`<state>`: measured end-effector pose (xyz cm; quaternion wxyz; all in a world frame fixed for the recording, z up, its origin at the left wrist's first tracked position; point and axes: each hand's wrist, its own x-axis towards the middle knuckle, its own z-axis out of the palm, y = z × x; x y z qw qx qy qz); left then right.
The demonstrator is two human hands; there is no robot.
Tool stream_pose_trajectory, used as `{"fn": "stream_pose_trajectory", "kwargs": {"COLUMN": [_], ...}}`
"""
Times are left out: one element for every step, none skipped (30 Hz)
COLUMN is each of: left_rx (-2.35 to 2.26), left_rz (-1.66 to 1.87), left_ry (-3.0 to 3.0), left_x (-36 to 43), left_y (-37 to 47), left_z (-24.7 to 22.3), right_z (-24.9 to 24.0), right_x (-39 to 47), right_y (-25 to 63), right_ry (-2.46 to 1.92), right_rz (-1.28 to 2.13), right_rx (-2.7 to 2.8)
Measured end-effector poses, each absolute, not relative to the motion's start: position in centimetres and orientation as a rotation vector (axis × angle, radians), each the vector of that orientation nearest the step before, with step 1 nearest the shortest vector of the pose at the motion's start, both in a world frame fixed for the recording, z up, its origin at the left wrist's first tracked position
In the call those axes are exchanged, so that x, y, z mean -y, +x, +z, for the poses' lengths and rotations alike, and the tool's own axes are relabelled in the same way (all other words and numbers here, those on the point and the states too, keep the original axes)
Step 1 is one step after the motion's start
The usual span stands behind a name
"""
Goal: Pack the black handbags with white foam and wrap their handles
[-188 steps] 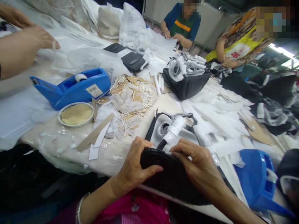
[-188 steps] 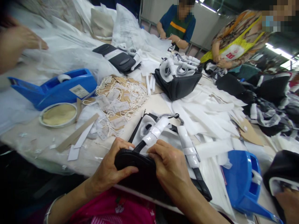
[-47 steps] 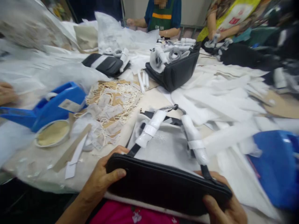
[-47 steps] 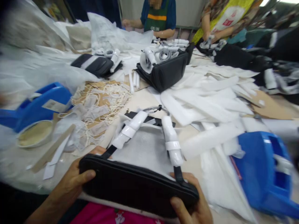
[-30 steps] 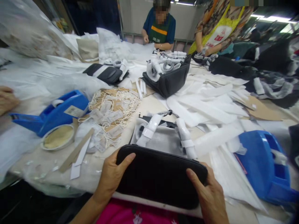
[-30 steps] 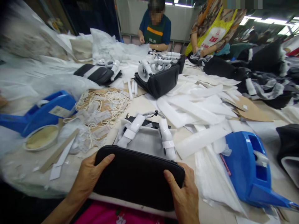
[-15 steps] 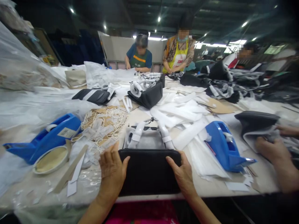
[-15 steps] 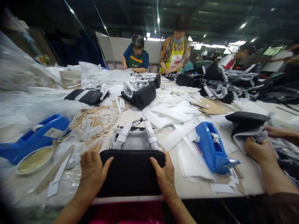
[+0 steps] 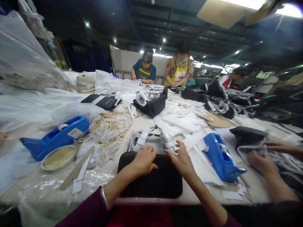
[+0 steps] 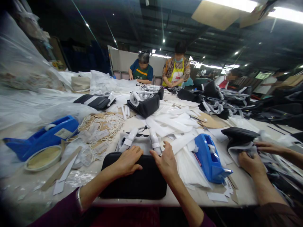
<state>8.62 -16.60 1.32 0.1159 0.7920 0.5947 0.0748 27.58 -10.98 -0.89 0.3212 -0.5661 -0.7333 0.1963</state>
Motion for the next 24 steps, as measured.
{"fn": "stream_pose_trajectory", "kwargs": {"left_rx": [-1.745,-1.741,-1.734,-1.723,-1.713,-1.704,-1.693,-1.686,-1.681,-1.678,-1.676,-1.674,-1.673,-1.672,-1.667,-1.664,-1.664,-1.666,-1.667,-1.667,-1.666,-1.661,-1.651,-1.636], "left_rz": [0.238,0.257,0.273,0.284,0.292,0.299,0.308,0.316,0.321,0.325,0.330,0.330,0.329,0.328,0.328,0.328,0.328,0.335,0.347,0.358,0.372,0.393,0.420,0.452], "left_ry": [2.311,2.303,2.296,2.291,2.286,2.281,2.276,2.271,2.265,2.263,2.263,2.264,2.265,2.268,2.272,2.277,2.281,2.288,2.296,2.303,2.308,2.310,2.307,2.297], "left_x": [16.7,16.8,16.8,16.8,16.8,16.8,16.8,16.8,16.8,16.7,16.7,16.7,16.7,16.8,16.8,16.8,16.8,16.7,16.7,16.6,16.6,16.6,16.6,16.7], "left_y": [8.6,8.6,8.5,8.5,8.4,8.4,8.3,8.3,8.3,8.2,8.2,8.2,8.2,8.2,8.2,8.1,8.1,8.1,8.1,8.1,8.1,8.0,8.0,8.0], "left_z": [1.3,1.3,1.2,1.2,1.1,1.1,1.0,1.0,0.9,0.9,0.9,0.9,1.0,1.0,0.9,0.9,0.9,0.8,0.7,0.5,0.3,0.2,0.0,-0.2], "right_z": [-0.4,0.0,0.4,0.8,1.1,1.4,1.6,1.8,1.9,1.9,1.8,1.7,1.5,1.2,1.1,1.0,1.0,1.1,1.3,1.5,1.7,1.7,1.6,1.2], "right_x": [10.4,10.0,9.6,9.4,9.2,9.0,8.9,8.7,8.5,8.3,8.0,7.7,7.5,7.3,7.2,7.2,7.4,7.7,8.1,8.7,9.5,10.3,11.2,12.0], "right_y": [27.1,26.6,26.3,26.0,25.8,25.7,25.8,25.9,26.0,26.2,26.4,26.7,26.9,27.1,27.3,27.3,27.3,27.1,26.8,26.4,25.9,25.3,24.7,24.0], "right_ry": [-1.504,-1.534,-1.570,-1.604,-1.629,-1.631,-1.602,-1.550,-1.486,-1.420,-1.356,-1.295,-1.237,-1.184,-1.140,-1.120,-1.149,-1.217,-1.295,-1.338,-1.312,-1.218,-1.077,-0.922], "right_rz": [0.526,0.530,0.529,0.533,0.547,0.589,0.675,0.814,0.995,1.202,1.414,1.603,1.749,1.843,1.890,1.883,1.798,1.613,1.328,0.980,0.644,0.383,0.231,0.177], "right_rx": [2.010,2.087,2.141,2.159,2.139,2.095,2.036,1.966,1.888,1.807,1.721,1.634,1.564,1.525,1.526,1.578,1.675,1.800,1.924,2.018,2.085,2.142,2.205,2.268]}}
